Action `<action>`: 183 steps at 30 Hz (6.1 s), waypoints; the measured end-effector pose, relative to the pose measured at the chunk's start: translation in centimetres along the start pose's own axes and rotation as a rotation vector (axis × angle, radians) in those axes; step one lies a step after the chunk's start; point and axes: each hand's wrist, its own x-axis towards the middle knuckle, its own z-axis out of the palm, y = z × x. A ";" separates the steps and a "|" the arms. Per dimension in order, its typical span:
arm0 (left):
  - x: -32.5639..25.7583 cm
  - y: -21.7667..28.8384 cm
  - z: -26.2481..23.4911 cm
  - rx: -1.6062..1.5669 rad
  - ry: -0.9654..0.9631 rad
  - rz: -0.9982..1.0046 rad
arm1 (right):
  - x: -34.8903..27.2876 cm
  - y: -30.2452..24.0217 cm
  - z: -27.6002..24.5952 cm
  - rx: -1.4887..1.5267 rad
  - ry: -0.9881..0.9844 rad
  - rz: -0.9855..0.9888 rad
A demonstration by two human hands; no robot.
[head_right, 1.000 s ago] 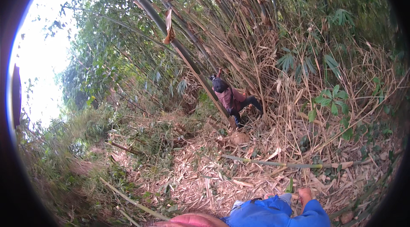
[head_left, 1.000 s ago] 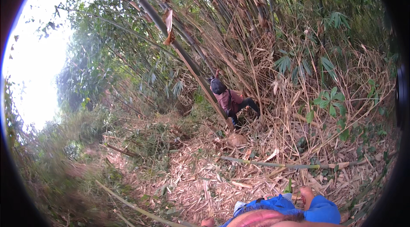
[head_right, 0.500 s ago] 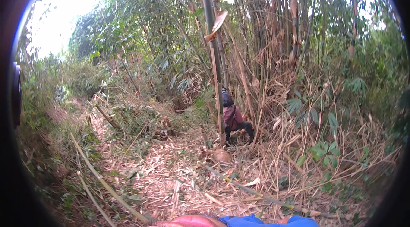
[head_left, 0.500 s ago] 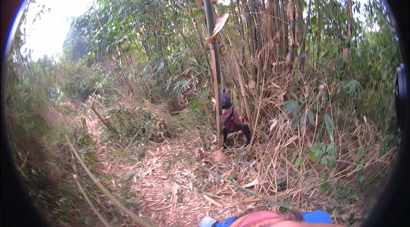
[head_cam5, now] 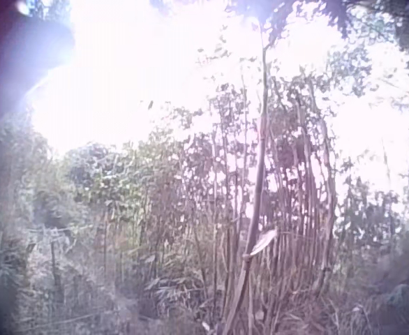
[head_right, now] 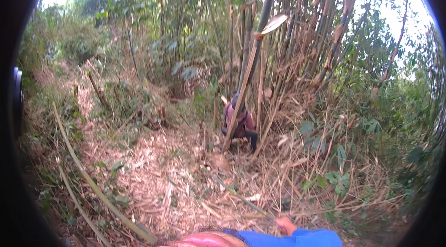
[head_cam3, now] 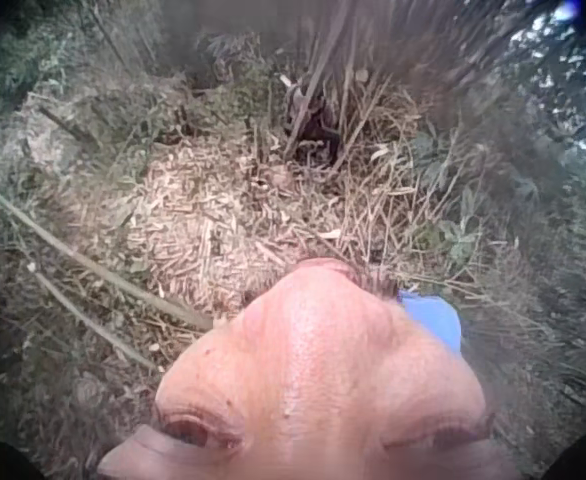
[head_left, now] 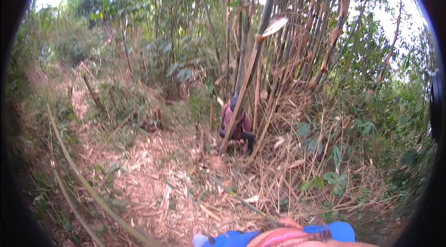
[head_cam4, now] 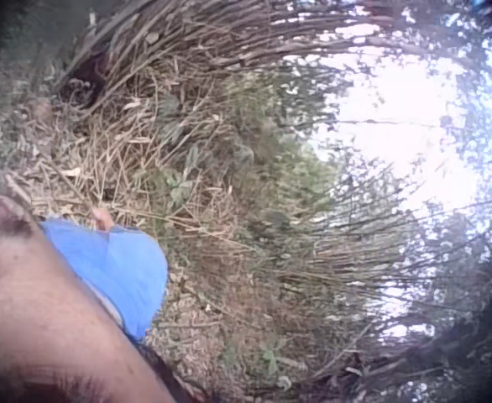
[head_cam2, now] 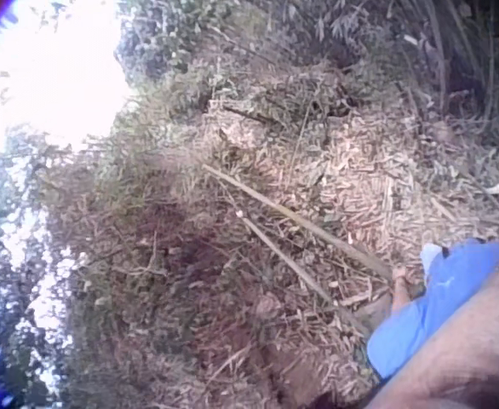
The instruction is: The person uses a machete to chop a bamboo stalk into smaller sections. They hold the bamboo with one hand and strike it with the machete in the other, repeating the process to segment the stalk.
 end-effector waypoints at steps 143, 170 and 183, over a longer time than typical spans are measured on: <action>87.0 41.7 -27.1 0.778 -0.712 0.309 | -4.2 -68.6 61.5 1.356 0.461 0.772; 101.5 38.0 -33.4 0.728 -0.736 0.238 | -3.3 -81.9 64.5 1.258 0.293 0.816; 102.5 42.3 -34.1 0.397 -0.685 0.236 | -4.4 -84.5 64.8 1.150 0.221 0.775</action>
